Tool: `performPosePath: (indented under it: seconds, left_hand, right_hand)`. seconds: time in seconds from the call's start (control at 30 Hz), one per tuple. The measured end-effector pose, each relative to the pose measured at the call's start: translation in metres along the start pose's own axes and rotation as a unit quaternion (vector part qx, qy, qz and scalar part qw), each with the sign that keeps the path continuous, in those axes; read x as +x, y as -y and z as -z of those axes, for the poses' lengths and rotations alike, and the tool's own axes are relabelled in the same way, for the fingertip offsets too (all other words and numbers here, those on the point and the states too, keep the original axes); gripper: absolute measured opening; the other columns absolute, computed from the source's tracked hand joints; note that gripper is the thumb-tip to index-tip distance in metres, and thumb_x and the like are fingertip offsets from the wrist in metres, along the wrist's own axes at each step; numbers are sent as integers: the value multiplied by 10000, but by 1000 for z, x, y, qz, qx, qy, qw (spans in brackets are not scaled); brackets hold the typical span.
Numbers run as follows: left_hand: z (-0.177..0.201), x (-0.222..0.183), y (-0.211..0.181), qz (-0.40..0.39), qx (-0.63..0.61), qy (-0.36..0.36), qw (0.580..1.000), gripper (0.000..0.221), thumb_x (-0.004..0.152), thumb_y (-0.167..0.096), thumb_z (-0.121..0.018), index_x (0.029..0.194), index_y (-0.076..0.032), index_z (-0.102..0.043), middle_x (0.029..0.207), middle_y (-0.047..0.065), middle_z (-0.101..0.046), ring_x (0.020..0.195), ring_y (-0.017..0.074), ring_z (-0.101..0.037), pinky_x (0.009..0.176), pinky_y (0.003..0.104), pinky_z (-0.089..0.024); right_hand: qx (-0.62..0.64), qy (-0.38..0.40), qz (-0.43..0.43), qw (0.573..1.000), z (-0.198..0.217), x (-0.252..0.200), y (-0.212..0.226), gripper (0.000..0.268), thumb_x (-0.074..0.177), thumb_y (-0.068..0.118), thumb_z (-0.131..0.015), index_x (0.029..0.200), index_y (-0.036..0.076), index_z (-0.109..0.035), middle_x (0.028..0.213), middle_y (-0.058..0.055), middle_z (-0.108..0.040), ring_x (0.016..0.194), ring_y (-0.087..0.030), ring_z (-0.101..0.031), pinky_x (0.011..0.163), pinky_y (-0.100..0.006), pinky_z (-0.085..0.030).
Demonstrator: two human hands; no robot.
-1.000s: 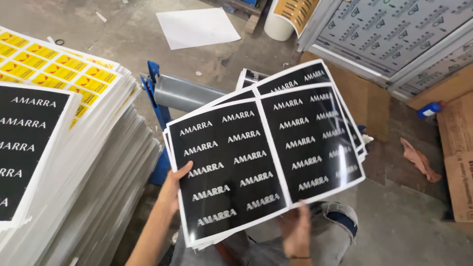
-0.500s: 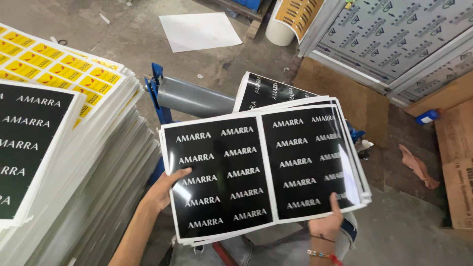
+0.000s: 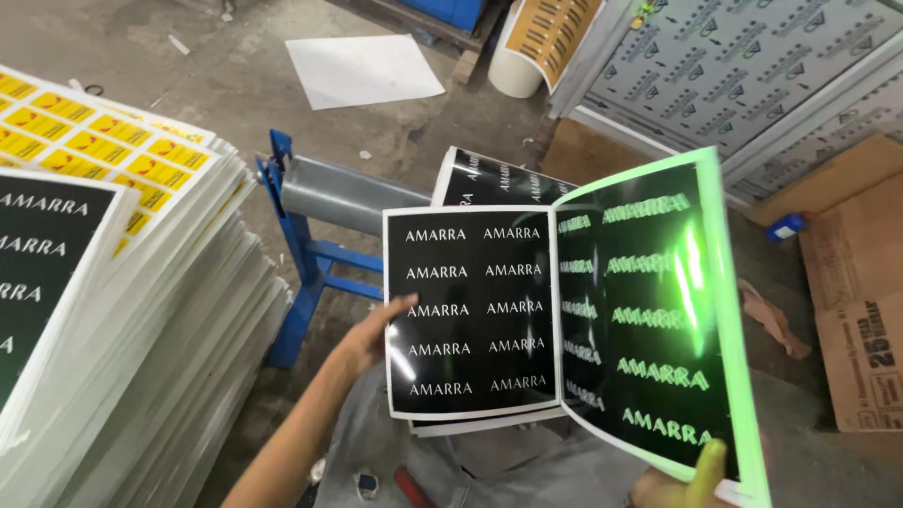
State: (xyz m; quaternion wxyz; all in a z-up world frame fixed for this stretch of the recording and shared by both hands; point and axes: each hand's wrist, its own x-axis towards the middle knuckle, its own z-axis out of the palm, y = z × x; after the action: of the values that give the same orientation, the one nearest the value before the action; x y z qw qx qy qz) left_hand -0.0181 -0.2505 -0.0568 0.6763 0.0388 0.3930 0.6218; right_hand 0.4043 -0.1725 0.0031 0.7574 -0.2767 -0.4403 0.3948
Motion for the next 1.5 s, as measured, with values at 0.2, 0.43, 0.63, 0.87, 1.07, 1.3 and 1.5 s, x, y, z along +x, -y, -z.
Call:
performPosePath:
  seconds: [0.2,0.43,0.63,0.87,1.07,1.3,1.5]
  left_hand:
    - [-1,0,24,-149,181,-8,972,456,775,-136,-846,1178,12,-691,1084,101,-769,974,189,-722,885,331,-581]
    - [-35,-4,-38,-303,503,-189,787,706,755,-238,-902,1301,37,-548,1027,156,-747,959,265,-749,837,370,-584]
    - [-17,-20,83,-200,824,65,527,370,922,-361,-715,1258,-257,-600,1389,-2,-599,1430,196,-510,1097,372,-420]
    - [-26,-73,170,-215,536,234,782,706,1047,-423,-339,1660,-94,-219,1695,176,-344,1533,268,-351,1228,384,-266]
    - [-82,-46,141,-61,400,-82,911,572,1003,-416,-559,1413,-17,-547,1460,171,-567,1320,267,-546,1119,368,-390]
    - [-112,-58,115,-246,396,-91,880,440,992,-350,-620,1165,45,-704,1054,149,-764,953,234,-711,837,364,-552]
    - [-132,-56,94,-64,398,-131,906,374,1022,-311,-600,1104,33,-721,849,171,-702,717,280,-666,674,413,-540]
  right_hand:
    - [-103,79,94,987,-12,-56,-7,428,1043,112,-633,1417,-62,-522,1321,-205,-644,1157,-267,-668,1060,-373,-547]
    - [-204,291,79,931,-125,-118,18,210,1009,72,-607,1201,-3,-647,1367,-198,-618,1281,-321,-605,1080,-434,-481]
    - [-186,310,29,932,-193,-142,20,349,975,66,-663,1322,42,-638,1366,-184,-564,1298,-346,-609,1110,-449,-543]
    - [-214,508,70,832,-156,-138,41,551,748,197,-840,1224,25,-624,1278,-190,-579,1266,-376,-556,1155,-610,-86]
    - [-376,552,-5,744,34,-186,11,240,877,279,-909,841,170,-698,832,32,-686,799,-152,-723,713,-356,-529]
    - [-619,340,251,661,177,-261,-10,183,628,376,-771,727,229,-728,715,54,-657,540,-131,-614,396,-317,-421]
    - [-528,470,-37,706,185,-259,32,364,810,313,-812,1030,66,-659,903,-151,-665,846,-324,-730,717,-408,-597]
